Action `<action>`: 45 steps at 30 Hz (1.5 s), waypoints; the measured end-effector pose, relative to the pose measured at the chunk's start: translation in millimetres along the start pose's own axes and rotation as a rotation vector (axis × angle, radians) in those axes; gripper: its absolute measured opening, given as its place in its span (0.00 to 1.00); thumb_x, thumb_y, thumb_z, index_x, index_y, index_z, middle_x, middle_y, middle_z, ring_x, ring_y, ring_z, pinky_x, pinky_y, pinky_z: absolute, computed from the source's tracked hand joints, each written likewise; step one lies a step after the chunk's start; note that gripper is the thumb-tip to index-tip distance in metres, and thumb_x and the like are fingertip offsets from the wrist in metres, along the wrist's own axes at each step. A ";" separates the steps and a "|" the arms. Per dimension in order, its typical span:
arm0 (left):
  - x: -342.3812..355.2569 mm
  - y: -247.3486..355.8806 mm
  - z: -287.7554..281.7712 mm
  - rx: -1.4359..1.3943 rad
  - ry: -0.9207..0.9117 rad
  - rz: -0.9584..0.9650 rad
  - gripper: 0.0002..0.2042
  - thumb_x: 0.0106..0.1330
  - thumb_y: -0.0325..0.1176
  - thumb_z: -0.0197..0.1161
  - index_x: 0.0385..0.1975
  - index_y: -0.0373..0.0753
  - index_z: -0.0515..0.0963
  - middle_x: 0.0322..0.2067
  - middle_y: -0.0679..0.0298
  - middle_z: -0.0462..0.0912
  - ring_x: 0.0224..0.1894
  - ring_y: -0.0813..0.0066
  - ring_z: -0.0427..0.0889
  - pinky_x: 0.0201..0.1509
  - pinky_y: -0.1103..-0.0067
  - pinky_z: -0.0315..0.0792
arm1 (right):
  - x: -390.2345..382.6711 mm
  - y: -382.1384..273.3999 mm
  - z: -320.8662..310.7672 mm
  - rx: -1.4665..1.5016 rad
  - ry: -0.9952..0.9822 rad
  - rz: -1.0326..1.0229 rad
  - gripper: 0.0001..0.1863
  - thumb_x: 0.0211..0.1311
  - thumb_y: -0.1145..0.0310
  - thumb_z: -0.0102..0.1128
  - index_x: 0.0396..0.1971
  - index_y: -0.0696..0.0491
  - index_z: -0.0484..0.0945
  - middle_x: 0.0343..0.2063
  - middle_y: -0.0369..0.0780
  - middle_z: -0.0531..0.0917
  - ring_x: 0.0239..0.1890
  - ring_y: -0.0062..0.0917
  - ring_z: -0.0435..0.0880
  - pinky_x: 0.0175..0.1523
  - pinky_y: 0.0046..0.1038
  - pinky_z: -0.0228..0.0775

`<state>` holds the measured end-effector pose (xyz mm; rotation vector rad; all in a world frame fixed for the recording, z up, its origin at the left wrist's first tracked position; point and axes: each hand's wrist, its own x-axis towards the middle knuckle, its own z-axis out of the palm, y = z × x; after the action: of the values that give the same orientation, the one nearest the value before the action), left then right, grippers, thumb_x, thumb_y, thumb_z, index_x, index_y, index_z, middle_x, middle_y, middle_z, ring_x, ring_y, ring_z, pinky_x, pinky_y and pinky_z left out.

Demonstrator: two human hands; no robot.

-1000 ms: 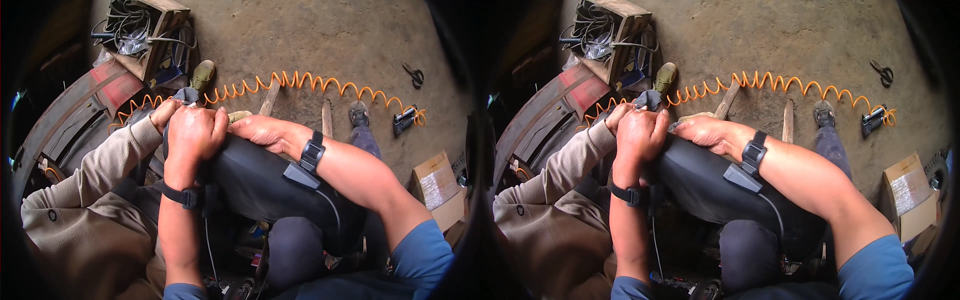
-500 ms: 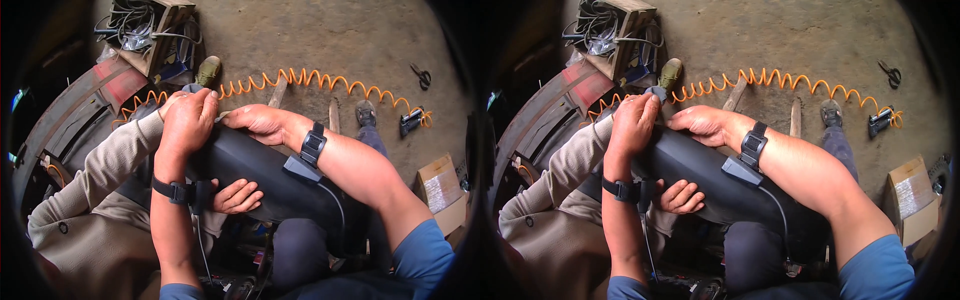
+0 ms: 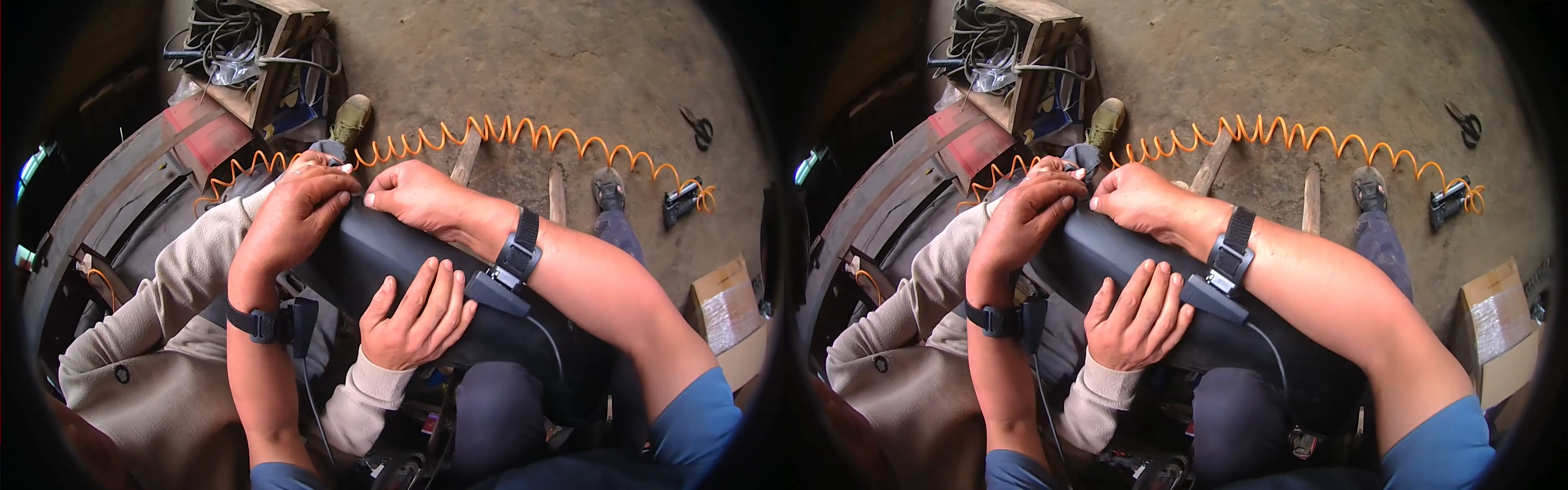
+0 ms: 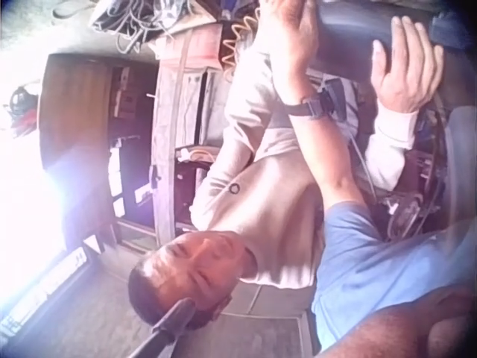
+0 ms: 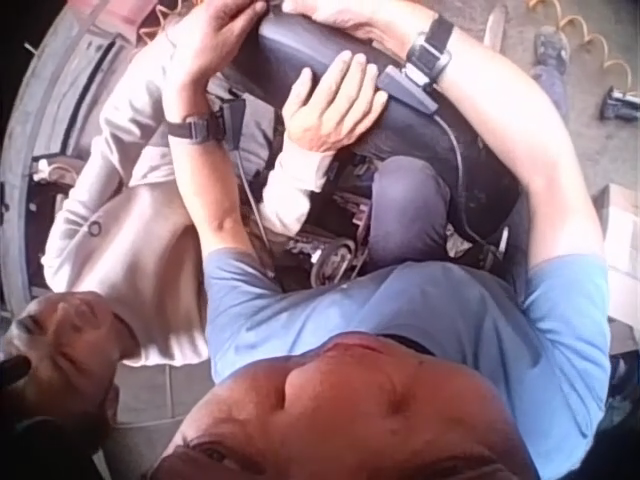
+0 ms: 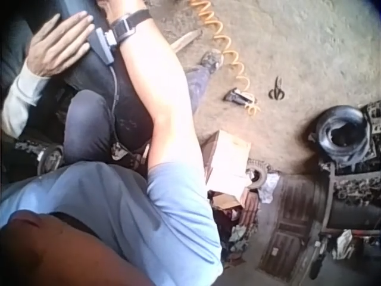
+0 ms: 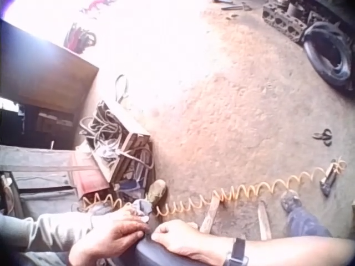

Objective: Repairing a motorcycle seat cover by stretching and stapling new material.

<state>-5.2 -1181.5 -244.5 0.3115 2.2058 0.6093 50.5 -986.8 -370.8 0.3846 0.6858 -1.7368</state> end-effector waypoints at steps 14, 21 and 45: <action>-5.7 22.5 40.1 0.152 0.307 0.254 0.04 0.70 0.29 0.69 0.37 0.37 0.87 0.36 0.55 0.90 0.42 0.52 0.89 0.50 0.61 0.81 | 34.0 -8.5 -9.4 -0.154 -0.073 0.172 0.04 0.63 0.76 0.63 0.32 0.57 0.86 0.28 0.43 0.86 0.27 0.28 0.84 0.27 0.40 0.74; -1.1 13.1 37.9 0.139 0.267 0.250 0.13 0.78 0.36 0.62 0.36 0.35 0.87 0.31 0.52 0.87 0.35 0.48 0.85 0.44 0.58 0.77 | 37.2 8.3 -4.8 0.185 -0.199 0.304 0.10 0.74 0.72 0.63 0.29 0.53 0.85 0.28 0.40 0.88 0.27 0.25 0.85 0.28 0.35 0.74; 31.8 16.7 33.3 0.342 -0.038 -0.067 0.38 0.91 0.56 0.42 0.24 0.37 0.87 0.26 0.48 0.87 0.42 0.44 0.84 0.54 0.58 0.76 | -176.3 42.1 36.6 -1.434 0.265 -0.641 0.42 0.73 0.59 0.65 0.77 0.73 0.64 0.77 0.64 0.68 0.82 0.55 0.65 0.87 0.53 0.53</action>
<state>0.2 -1143.5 -274.9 0.4186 2.2697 0.1851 142.8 -881.7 -249.9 -0.6861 2.1621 -1.2927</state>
